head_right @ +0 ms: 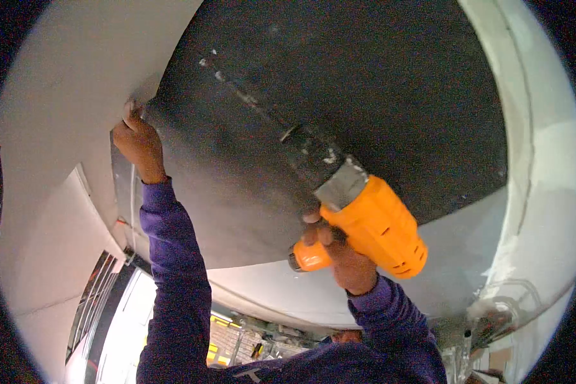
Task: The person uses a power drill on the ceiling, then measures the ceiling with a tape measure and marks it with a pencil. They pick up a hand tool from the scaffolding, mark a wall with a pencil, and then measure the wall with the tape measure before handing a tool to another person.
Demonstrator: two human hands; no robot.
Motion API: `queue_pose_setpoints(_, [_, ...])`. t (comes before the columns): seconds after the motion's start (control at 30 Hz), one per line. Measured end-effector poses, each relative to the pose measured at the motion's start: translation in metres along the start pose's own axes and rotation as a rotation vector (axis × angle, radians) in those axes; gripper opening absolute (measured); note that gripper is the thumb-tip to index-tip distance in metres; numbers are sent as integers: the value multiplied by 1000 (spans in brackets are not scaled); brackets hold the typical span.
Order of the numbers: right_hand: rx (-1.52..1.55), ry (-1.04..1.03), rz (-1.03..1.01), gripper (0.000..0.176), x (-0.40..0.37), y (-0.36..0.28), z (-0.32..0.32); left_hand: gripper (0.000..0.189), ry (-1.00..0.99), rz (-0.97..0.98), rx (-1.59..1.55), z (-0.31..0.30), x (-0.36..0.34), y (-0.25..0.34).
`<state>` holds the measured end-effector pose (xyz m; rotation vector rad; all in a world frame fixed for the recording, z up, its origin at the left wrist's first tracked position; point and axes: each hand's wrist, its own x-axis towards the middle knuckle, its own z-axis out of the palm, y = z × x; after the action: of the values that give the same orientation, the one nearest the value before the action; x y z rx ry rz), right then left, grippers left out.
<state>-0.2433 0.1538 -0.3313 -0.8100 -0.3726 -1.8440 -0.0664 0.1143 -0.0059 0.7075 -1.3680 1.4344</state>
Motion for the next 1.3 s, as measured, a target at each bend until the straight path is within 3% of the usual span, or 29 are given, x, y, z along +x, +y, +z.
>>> queue_pose_setpoints(0.33, [85,-133,142,26,24,55,24,58,21,-91,66,-7,-1,2])
queue_pose_setpoints(0.43, [-97,-142,152,25,21,65,19,78,-23,-42,137,-9,0,11])
queue_pose_setpoints(0.57, [-70,-254,225,44,21,75,11,71,29,-120,-53,-4,-3,6])
queue_pose_setpoints(0.73, [-273,-310,198,42,12,93,0,91,-50,-87,9,-10,-5,16])
queue_pose_setpoints(0.83, [-548,-354,257,40,-8,116,-3,86,1,-162,-126,-6,-7,13])
queue_pose_setpoints(0.9, [-375,-351,298,39,1,109,3,85,-10,-187,-130,-7,-8,15])
queue_pose_setpoints(0.93, [-60,-317,311,38,13,95,6,85,-16,-198,-133,-7,-9,16])
queue_pose_setpoints(1.0, [188,-258,285,37,19,91,11,86,-7,-222,-145,-8,-10,16])
queue_pose_setpoints(1.13, [256,-237,325,37,27,74,23,89,-103,-167,53,-20,-6,11])
queue_pose_setpoints(1.3, [184,-308,355,35,30,76,17,89,-7,-206,-52,-11,-8,17])
